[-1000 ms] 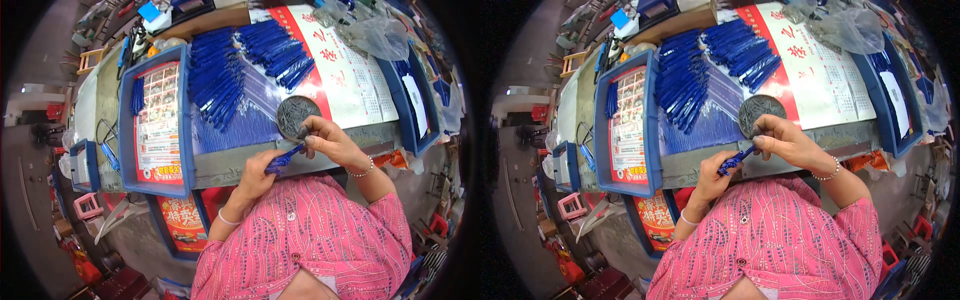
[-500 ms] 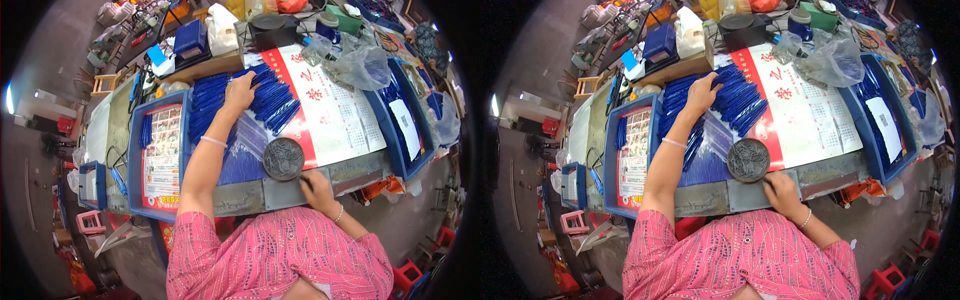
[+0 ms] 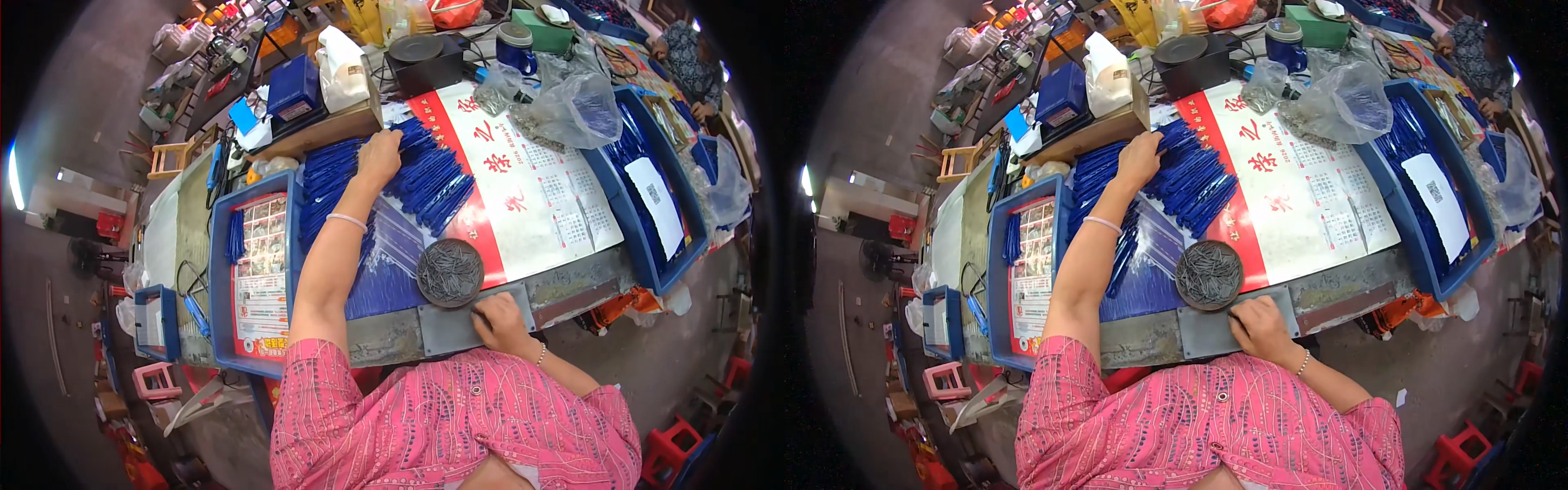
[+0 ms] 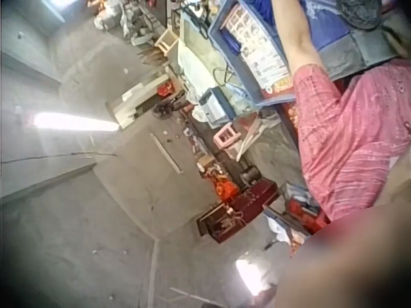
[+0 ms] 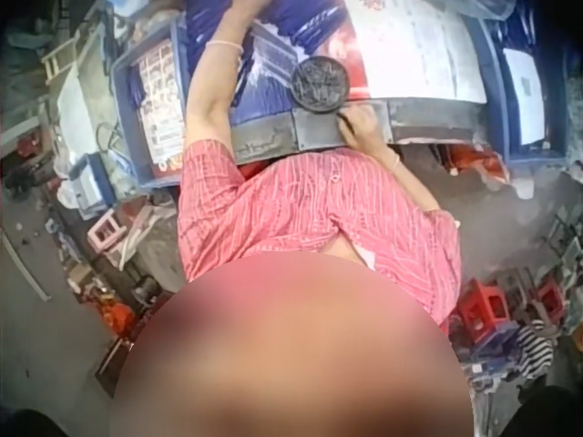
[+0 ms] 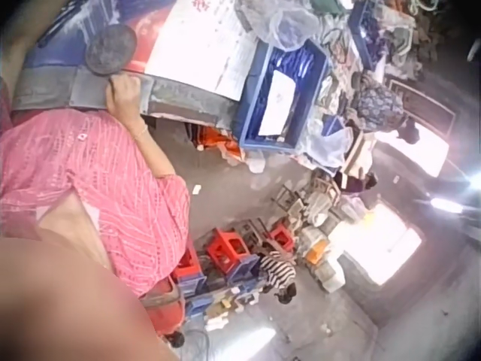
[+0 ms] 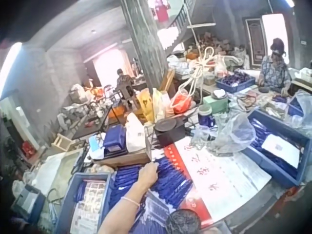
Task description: Manual assembly of blue plastic pens by attaching components like clips and caps.
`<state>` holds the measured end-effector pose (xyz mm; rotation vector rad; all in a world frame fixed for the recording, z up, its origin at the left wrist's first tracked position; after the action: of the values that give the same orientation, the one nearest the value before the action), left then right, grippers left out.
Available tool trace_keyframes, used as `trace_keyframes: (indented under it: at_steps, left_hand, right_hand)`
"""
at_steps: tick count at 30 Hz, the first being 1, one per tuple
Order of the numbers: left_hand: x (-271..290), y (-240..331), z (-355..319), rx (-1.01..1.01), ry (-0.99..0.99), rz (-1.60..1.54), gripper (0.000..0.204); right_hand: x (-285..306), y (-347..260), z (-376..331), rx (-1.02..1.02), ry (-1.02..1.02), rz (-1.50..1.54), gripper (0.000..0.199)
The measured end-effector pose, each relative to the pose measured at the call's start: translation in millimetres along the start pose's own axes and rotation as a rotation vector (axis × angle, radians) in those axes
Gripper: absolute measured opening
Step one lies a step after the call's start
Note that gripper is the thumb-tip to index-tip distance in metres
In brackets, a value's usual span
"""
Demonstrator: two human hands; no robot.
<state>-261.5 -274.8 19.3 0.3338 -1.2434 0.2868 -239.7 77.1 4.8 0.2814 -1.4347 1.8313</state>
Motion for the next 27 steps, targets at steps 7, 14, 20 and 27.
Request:
trace_keyframes:
  at_steps: [7,14,20,27]
  left_hand:
    - [76,15,-50,0.198,0.297,-0.511,0.016]
    - [71,77,-187,0.332,0.388,-0.993,0.015]
    - [46,102,-255,0.364,0.479,-0.900,0.019]
    - [38,100,-275,0.347,0.589,-1.003,0.021]
  right_hand:
    - [16,4,33,-0.138,0.036,0.056,0.023]
    - [-25,-7,96,-0.017,-0.200,-0.326,0.028]
    - [-52,1,103,0.020,-0.296,-0.585,0.014]
    - [-52,-6,106,0.061,-0.300,-0.531,0.007]
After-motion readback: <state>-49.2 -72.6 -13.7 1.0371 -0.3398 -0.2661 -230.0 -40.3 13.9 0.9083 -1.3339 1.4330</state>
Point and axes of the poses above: each hand's wrist, its own z-axis towards the middle knuckle, its own x-axis out of the back of the hand, y = z × x, the point moved 8 cm from there along z, towards the middle knuckle, and after that the axes turned 9 degrees about -x, right-handed, at the moved point
